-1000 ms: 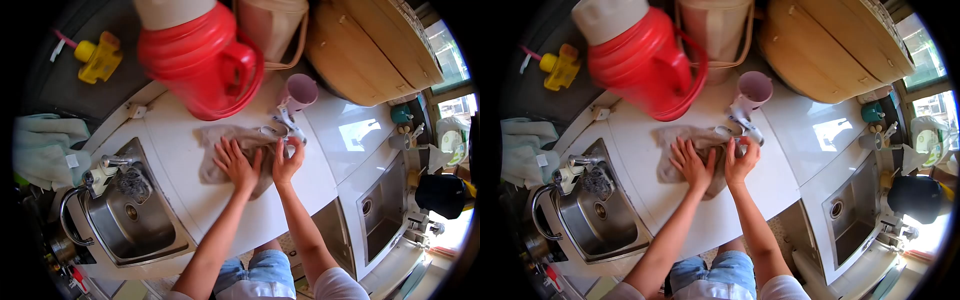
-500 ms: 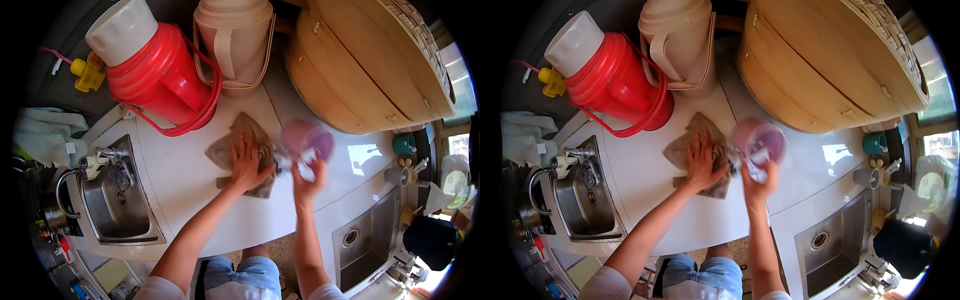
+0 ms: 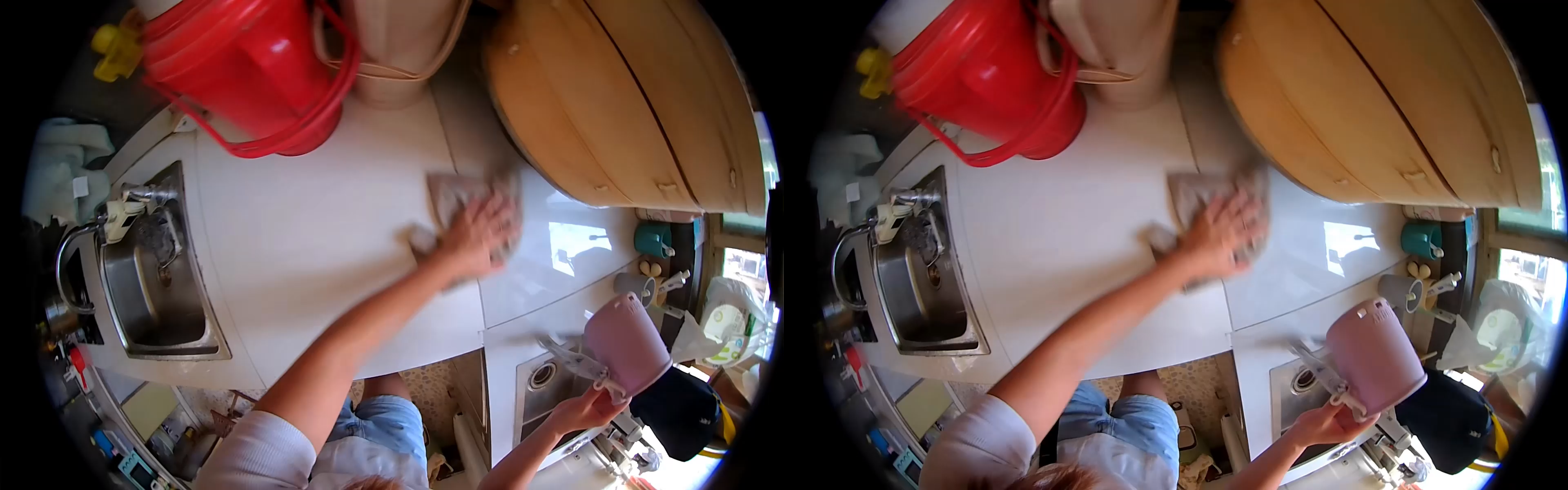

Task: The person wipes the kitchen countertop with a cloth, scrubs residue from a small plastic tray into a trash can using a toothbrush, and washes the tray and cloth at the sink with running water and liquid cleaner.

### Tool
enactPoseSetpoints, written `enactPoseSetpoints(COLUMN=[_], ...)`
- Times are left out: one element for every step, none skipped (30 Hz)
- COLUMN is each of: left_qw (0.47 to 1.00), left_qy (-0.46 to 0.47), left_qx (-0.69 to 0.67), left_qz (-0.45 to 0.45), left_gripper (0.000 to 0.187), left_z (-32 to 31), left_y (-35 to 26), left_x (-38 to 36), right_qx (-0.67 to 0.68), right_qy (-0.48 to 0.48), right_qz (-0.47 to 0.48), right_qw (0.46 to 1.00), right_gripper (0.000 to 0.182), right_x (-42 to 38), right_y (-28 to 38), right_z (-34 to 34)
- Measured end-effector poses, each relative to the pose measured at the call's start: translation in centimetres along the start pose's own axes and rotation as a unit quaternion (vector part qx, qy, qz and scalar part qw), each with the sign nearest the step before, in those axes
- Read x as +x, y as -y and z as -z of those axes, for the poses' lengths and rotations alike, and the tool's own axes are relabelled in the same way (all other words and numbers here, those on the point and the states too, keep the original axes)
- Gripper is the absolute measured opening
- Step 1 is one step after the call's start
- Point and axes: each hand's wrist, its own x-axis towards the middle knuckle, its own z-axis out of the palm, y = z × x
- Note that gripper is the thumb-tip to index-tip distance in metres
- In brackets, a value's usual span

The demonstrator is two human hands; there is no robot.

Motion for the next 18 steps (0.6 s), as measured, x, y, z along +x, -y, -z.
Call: enactPoseSetpoints(left_qw=[0.999,0.997,0.993,0.991,0.988,0.992,0.994,0.992,0.988,0.991,0.984,0.977,0.966,0.955,0.941,0.929,0.922,0.916], left_qy=[0.001,0.035,0.069,0.097,0.125,0.118,0.112,0.119,0.116,0.025,-0.002,-0.063,-0.082,-0.115,-0.137,-0.161,-0.194,-0.198], left_qx=[-0.030,-0.060,-0.091,-0.086,-0.081,-0.045,-0.010,0.012,0.007,0.046,0.061,0.081,0.106,0.130,0.153,0.154,0.171,0.171], left_qz=[-0.027,-0.030,-0.034,-0.038,-0.044,-0.024,-0.005,0.038,0.104,0.124,0.167,0.188,0.219,0.240,0.269,0.296,0.288,0.303], left_gripper=[0.072,0.071,0.070,0.068,0.067,0.066,0.064,0.062,0.063,0.064,0.061,0.056,0.053,0.051,0.051,0.050,0.047,0.047], left_z=[-1.3,-1.7,-1.9,-1.8,-1.2,-1.1,-1.0,1.5,4.3,4.6,6.1,7.5,9.1,10.4,11.3,12.1,12.5,13.4], left_y=[-2.3,-4.5,-6.3,-7.4,-7.5,-6.4,-5.2,-3.2,-1.5,1.0,3.2,5.3,7.2,9.2,11.0,12.4,13.3,12.8], left_x=[-2.8,-5.8,-8.4,-11.0,-13.0,-14.5,-16.1,-16.2,-16.1,-16.5,-16.1,-15.8,-15.3,-15.3,-15.8,-16.7,-18.0,-19.2], right_qx=[0.009,0.018,0.027,0.013,0.023,0.087,0.094,0.103,0.109,0.087,0.112,0.120,0.128,0.141,0.153,0.156,0.159,0.158], right_qy=[0.065,0.130,0.194,0.220,0.270,0.314,0.369,0.403,0.414,0.423,0.418,0.424,0.436,0.430,0.424,0.428,0.434,0.459], right_qz=[-0.023,-0.043,-0.063,-0.010,0.040,0.037,0.041,0.024,0.034,0.075,0.057,0.072,0.092,0.109,0.125,0.143,0.161,0.158], right_qw=[0.998,0.990,0.979,0.975,0.962,0.945,0.924,0.909,0.903,0.899,0.900,0.895,0.886,0.885,0.884,0.878,0.872,0.860], right_gripper=[0.031,0.031,0.030,0.032,0.037,0.036,0.033,0.032,0.032,0.031,0.029,0.029,0.028,0.027,0.026,0.026,0.025,0.027], right_x=[0.0,0.0,-0.2,-0.6,-1.0,-1.7,-2.1,-2.9,-3.7,-4.1,-5.1,-5.7,-6.2,-6.9,-7.6,-8.2,-8.6,-9.0], right_y=[-0.3,-1.0,-1.2,0.1,0.1,1.3,2.9,3.4,4.2,5.2,5.8,6.7,7.0,7.3,7.6,7.8,8.0,8.3], right_z=[-0.3,-0.7,-1.2,-4.0,-5.9,-8.7,-11.1,-13.3,-15.5,-17.5,-19.7,-21.3,-22.7,-24.0,-25.0,-25.6,-25.9,-26.0])
